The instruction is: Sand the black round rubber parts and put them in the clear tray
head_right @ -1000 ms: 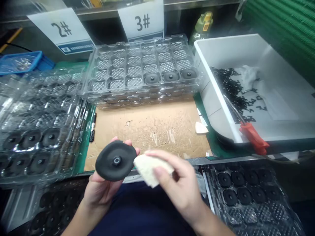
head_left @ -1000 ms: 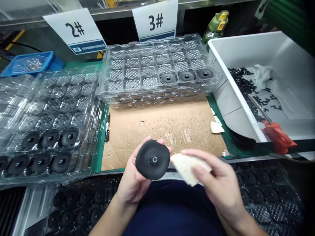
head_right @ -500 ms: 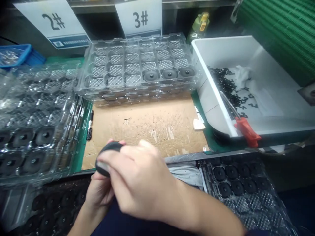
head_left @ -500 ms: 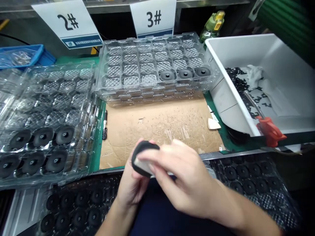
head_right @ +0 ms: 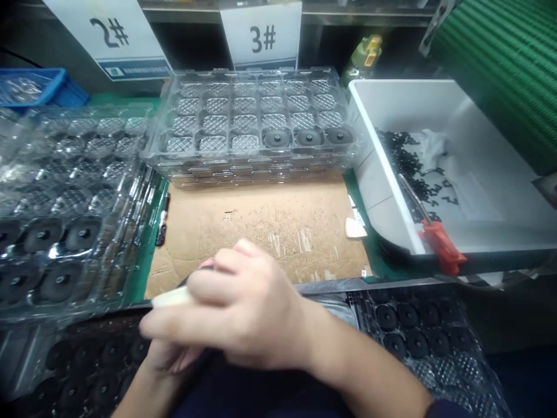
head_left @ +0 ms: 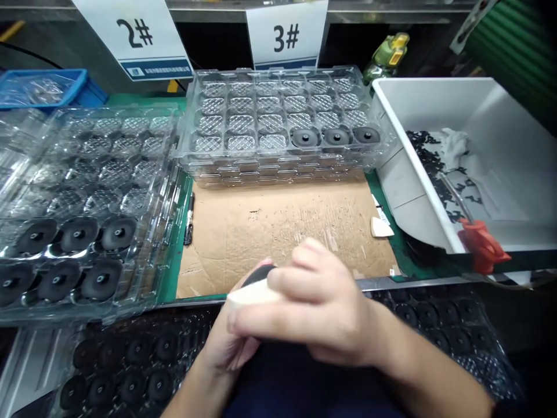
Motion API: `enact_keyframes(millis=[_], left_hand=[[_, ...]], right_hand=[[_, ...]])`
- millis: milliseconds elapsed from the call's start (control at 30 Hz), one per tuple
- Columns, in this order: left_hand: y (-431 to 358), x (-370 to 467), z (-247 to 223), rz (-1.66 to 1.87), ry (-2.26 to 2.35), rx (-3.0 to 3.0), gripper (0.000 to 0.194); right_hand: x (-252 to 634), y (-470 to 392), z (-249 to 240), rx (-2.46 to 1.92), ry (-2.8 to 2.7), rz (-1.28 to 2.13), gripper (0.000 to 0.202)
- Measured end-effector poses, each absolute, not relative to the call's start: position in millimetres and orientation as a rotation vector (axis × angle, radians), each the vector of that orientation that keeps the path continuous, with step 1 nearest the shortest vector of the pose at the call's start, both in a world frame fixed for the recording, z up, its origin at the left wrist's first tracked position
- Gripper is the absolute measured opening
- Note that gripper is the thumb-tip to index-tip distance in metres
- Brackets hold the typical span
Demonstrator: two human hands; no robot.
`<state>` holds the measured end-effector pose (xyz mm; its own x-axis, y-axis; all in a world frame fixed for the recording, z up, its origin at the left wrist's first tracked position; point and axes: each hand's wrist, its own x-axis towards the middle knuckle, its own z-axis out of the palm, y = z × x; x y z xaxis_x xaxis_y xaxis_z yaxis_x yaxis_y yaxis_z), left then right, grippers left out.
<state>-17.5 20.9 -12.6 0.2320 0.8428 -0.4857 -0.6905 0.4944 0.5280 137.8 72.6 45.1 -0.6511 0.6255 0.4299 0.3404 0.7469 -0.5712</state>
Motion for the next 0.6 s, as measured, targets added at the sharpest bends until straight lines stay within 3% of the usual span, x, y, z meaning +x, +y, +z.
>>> enact_keyframes(millis=[167,367,600], left_hand=[[17.6,-27.6,-14.5,1.014,0.479,0.180,0.050],[21.1,-26.5,-20.9,0.978,0.432,0.090,0.056],[28.7,-18.0,-24.6,0.975,0.487,0.038,0.050]], right_hand=[[162.7,91.2,-1.1,-1.263,-1.982,0.847,0.027],[185.4,66.3,-82.4,-1.654,-2.054,0.613,0.029],[178.6,53.7,-98.3,-1.698,-2.047,0.552,0.043]])
